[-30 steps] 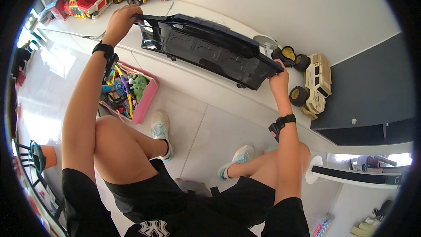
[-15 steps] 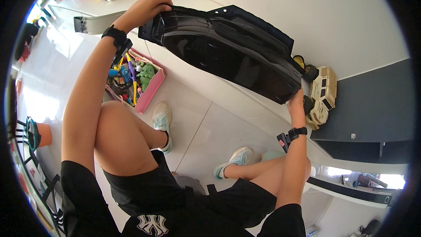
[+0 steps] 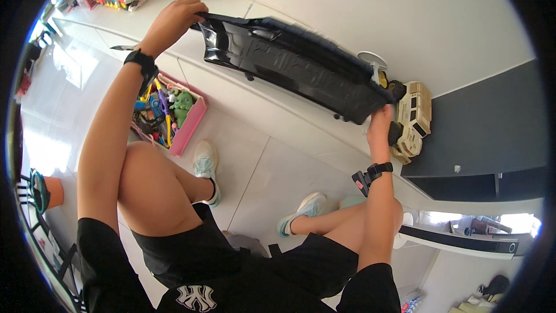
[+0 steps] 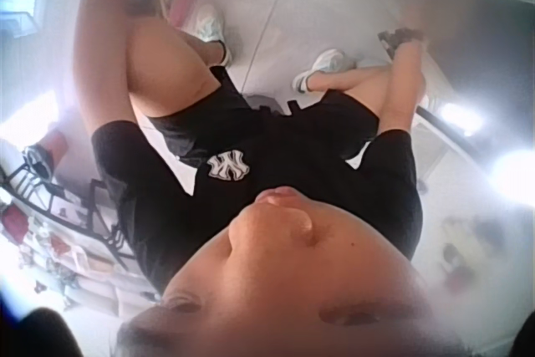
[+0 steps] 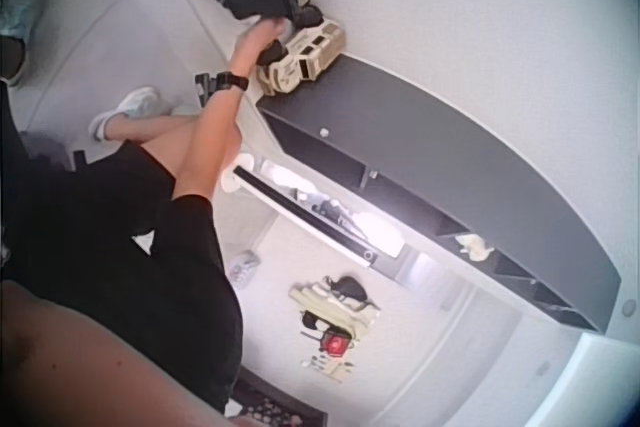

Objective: The person wipes the surfaces of a black toy ship hull with a cloth and then attaches small white plastic components onto the deck of the ship.

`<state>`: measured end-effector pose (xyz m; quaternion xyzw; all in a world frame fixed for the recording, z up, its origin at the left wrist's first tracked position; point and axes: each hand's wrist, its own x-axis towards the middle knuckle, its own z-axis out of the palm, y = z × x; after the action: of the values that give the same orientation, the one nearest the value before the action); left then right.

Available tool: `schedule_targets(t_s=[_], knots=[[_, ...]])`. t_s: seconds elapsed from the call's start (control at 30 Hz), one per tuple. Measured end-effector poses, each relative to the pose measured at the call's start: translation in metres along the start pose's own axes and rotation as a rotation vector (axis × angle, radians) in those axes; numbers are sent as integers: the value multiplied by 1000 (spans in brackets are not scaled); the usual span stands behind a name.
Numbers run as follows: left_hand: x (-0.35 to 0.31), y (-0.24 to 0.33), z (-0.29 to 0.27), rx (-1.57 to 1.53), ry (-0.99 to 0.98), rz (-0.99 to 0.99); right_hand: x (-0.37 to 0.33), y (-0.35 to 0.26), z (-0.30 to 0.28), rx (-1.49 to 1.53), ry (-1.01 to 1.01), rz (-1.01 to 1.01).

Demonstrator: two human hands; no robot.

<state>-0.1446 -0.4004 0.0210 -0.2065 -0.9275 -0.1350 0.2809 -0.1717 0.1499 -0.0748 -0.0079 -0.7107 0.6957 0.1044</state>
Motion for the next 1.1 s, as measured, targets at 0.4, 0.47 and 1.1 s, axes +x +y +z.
schedule_targets(t_s=[0.4, 0.47, 1.1], knots=[[-13, 7, 23, 410, -62, 139, -12, -2, 16, -30, 116, 26], [-15, 6, 26, 415, -39, 150, -14, -3, 17, -16, 82, 1], [-26, 22, 15, 192, -194, 39, -21, -42, 36, 244, -25, 222]])
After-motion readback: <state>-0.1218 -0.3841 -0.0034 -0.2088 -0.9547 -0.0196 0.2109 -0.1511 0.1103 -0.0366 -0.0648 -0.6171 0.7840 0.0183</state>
